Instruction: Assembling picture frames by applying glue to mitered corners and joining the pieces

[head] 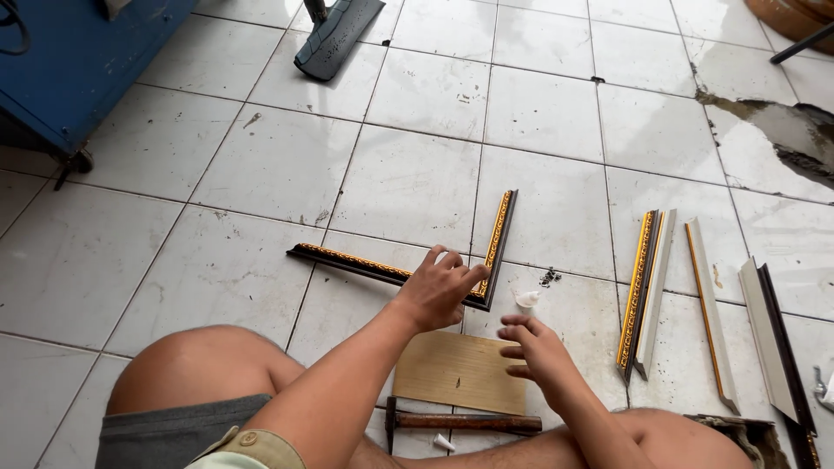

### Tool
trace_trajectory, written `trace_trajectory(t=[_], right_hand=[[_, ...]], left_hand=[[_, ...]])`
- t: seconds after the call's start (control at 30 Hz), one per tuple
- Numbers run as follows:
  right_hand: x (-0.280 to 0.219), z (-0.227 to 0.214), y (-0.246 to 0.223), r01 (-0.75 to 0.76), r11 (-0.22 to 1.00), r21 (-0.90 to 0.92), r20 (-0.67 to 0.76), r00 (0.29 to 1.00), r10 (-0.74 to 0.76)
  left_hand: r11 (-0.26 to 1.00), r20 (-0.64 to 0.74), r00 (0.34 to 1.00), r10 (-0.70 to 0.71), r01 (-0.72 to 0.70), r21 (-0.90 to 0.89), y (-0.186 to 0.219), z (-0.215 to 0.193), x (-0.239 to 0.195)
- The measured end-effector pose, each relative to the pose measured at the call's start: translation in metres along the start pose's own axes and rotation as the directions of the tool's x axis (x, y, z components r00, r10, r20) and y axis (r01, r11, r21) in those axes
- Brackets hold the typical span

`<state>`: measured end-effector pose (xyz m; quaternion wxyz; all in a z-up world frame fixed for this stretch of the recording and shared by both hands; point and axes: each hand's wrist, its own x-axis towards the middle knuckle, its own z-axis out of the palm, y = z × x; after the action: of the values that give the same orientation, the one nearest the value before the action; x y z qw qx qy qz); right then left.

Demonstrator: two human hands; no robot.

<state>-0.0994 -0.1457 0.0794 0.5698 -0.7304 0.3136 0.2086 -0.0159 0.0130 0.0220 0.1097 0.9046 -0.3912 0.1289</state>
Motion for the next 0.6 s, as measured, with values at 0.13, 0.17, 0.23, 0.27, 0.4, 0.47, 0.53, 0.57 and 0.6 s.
trace_trajectory(t=[0.13,0.17,0.23,0.27,0.4,0.47,0.53,0.57,0.6], right_hand=[[-0.022,0.008,-0.016,-0.123,0.978,0.168,0.099,0.989,0.108],[-0.025,0.009,-0.018,-0.157,0.959,0.237,0.113,0.985,0.133],[-0.021,0.01,-0.012,-0.16,0.942,0.293,0.138,0.983,0.124],[-0.019,0.01,-0.009,-0.169,0.922,0.349,0.16,0.98,0.119],[0.007,0.017,0.023,-0.122,0.827,0.549,0.124,0.99,0.064],[0.014,0.019,0.034,-0.102,0.9,0.425,0.172,0.985,0.03],[0.004,0.021,0.032,-0.108,0.91,0.401,0.188,0.982,0.034],[0.0,0.022,0.03,-0.107,0.918,0.381,0.202,0.979,0.03],[-0.001,0.023,0.032,-0.107,0.919,0.38,0.205,0.978,0.029]], left_hand=[[0.997,0.013,0.999,0.036,-0.035,-0.071,0.011,-0.016,-0.005],[0.994,0.029,0.999,0.044,-0.041,-0.102,0.014,-0.021,-0.006],[0.992,0.039,0.998,0.047,-0.041,-0.121,0.021,-0.032,-0.01],[0.988,0.052,0.997,0.051,-0.043,-0.145,0.024,-0.037,-0.012],[0.99,0.111,0.994,0.018,-0.002,-0.143,0.038,-0.057,-0.025],[0.97,0.405,0.907,-0.119,0.193,-0.148,0.049,-0.072,-0.029],[0.917,0.368,0.892,-0.262,0.349,-0.192,0.059,-0.069,-0.038],[0.842,0.332,0.854,-0.4,0.486,-0.236,0.063,-0.068,-0.041],[0.841,0.331,0.853,-0.403,0.488,-0.234,0.072,-0.07,-0.044]])
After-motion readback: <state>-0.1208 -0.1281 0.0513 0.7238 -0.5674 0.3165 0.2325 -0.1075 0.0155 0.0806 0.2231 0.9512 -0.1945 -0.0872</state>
